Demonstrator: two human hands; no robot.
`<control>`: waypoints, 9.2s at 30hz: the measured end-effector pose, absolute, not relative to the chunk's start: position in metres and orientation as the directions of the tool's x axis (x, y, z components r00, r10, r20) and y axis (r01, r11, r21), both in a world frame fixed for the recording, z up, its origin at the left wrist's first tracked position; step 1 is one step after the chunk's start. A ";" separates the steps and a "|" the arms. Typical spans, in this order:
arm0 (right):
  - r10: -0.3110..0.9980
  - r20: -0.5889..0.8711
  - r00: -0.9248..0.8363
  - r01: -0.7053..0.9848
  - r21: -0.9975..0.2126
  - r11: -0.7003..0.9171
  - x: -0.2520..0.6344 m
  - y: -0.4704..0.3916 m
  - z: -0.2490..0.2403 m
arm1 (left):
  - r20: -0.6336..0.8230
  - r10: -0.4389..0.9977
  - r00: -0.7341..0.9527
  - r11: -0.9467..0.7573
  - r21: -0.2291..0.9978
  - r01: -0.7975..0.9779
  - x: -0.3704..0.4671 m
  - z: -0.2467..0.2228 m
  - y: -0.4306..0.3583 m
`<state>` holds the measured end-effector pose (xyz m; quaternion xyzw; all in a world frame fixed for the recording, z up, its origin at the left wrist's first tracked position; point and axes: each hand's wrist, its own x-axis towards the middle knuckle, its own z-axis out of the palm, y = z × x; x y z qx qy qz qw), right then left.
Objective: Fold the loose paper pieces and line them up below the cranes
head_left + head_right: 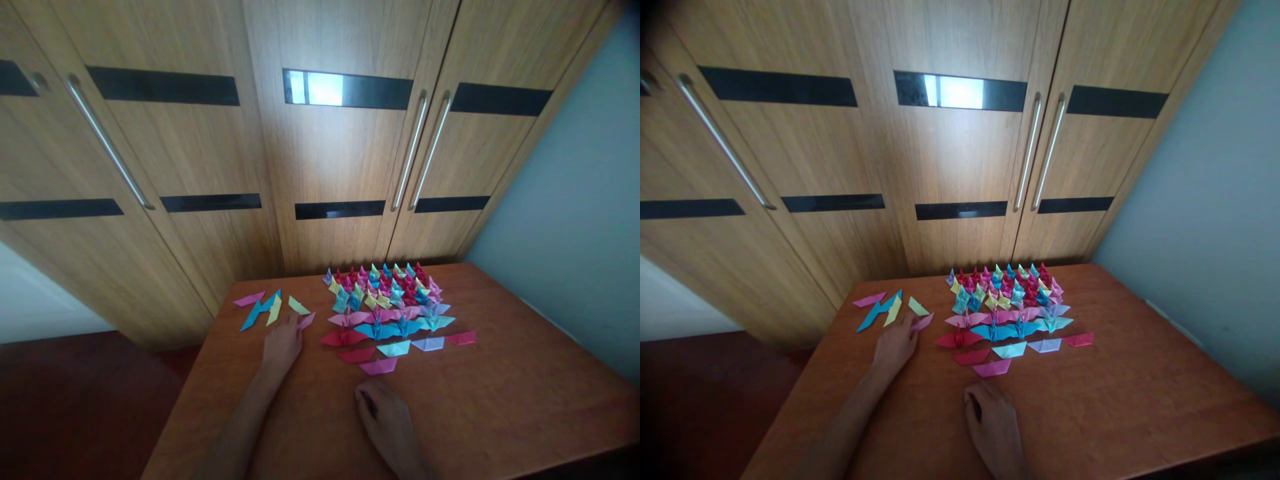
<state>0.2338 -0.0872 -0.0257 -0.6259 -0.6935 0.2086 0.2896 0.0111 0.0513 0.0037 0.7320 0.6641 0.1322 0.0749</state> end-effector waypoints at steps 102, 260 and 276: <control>0.996 0.088 -0.025 0.720 -0.689 0.079 0.209 -0.084 -0.024 | 0.138 0.990 -0.036 -0.017 0.361 0.932 -0.035 0.016 0.048; 0.985 0.130 -0.110 0.569 -0.804 0.170 0.190 -0.083 -0.028 | 0.314 0.934 -0.170 0.100 0.226 0.969 -0.093 -0.007 0.070; 0.989 0.105 -0.101 0.542 -0.828 0.143 0.191 -0.081 -0.019 | 0.400 0.885 -0.238 -0.008 0.525 0.851 -0.094 0.012 0.034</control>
